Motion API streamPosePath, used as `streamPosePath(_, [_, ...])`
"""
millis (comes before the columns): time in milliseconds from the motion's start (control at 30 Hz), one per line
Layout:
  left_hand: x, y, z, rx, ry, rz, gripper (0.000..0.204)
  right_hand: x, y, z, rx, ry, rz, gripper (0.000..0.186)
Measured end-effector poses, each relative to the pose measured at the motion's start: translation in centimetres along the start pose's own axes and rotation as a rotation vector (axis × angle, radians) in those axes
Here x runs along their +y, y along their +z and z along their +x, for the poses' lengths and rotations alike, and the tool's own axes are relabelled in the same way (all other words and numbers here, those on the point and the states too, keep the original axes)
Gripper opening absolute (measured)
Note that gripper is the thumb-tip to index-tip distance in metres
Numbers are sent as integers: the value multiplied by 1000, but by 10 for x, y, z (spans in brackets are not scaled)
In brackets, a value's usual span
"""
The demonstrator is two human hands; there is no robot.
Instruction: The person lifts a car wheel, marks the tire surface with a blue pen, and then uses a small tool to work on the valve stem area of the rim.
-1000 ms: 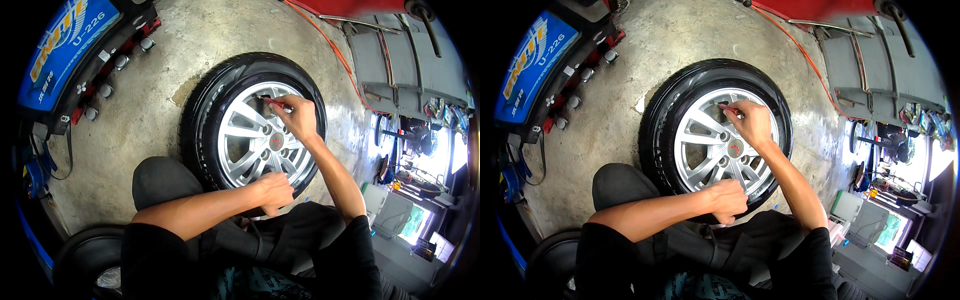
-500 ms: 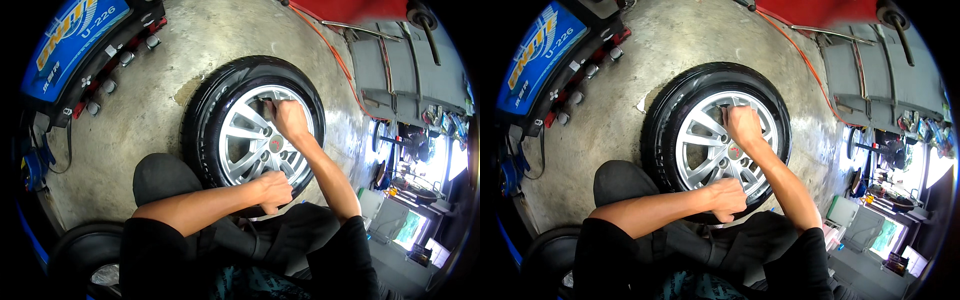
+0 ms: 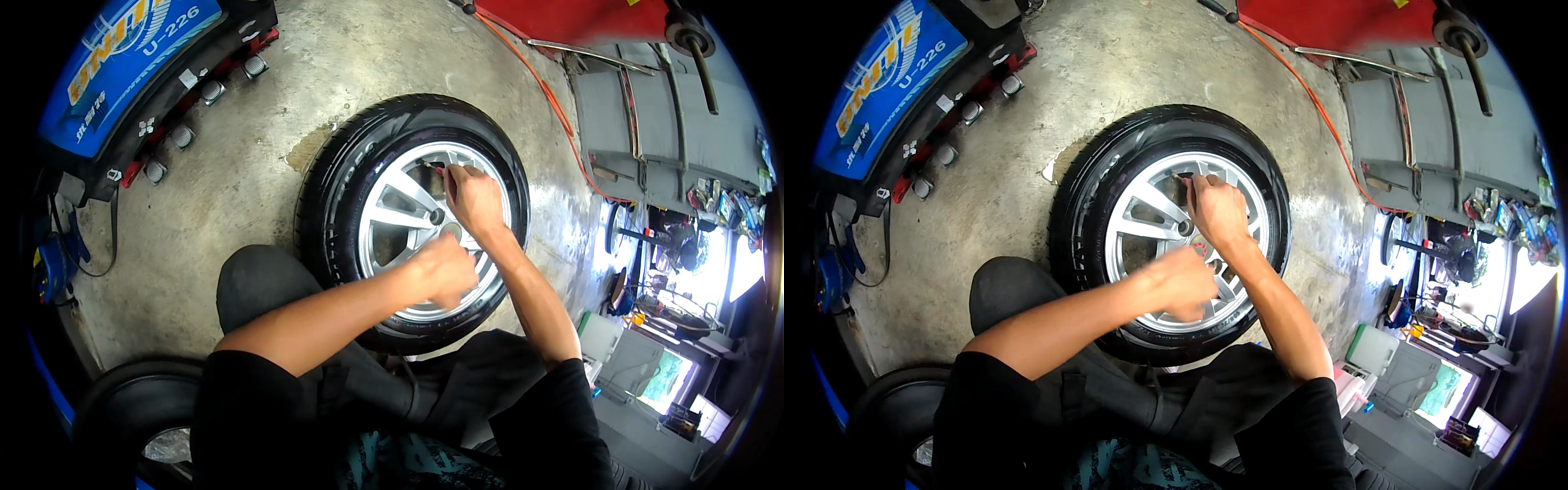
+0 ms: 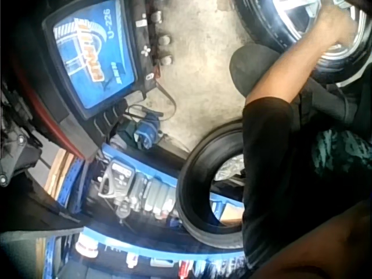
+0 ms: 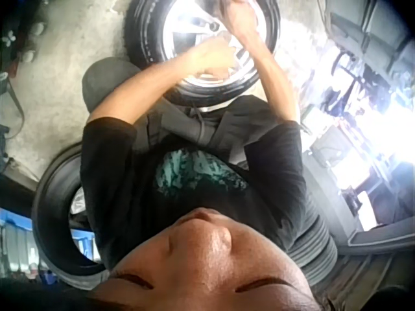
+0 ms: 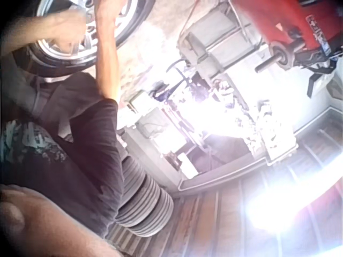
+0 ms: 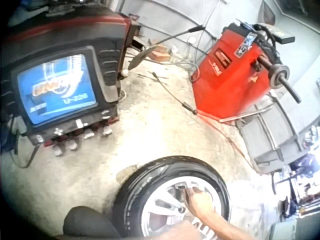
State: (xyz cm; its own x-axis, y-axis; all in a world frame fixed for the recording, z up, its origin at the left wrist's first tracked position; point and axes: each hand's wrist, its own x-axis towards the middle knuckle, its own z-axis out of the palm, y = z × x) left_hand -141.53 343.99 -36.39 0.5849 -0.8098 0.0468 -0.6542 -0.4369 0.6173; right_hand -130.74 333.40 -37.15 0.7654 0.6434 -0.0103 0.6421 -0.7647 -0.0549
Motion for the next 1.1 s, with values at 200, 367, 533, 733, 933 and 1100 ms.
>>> streamPosePath(200, [-73, -65, -32, 241, -763, 92, 10, 6, 3, -2, 107, -86, 96, 28])
streamPosePath(367, [-97, -78, -46, 281, -865, 57, 13, 9, 2, 3, 93, -186, 102, 19])
streamPosePath(533, [-104, -73, -46, 331, -810, 61, 13, 6, -4, 3, 31, -133, 93, 16])
streamPosePath(733, [-113, -52, -26, 393, -679, 114, 9, -5, -4, 0, -31, 131, 53, 30])
streamPosePath(933, [-119, -37, -11, 464, -628, 152, 10, -6, -18, 5, 59, -44, 184, 42])
streamPosePath(1100, [-125, -27, -13, 494, -643, 180, 12, -3, -13, 2, -69, 167, 206, 45])
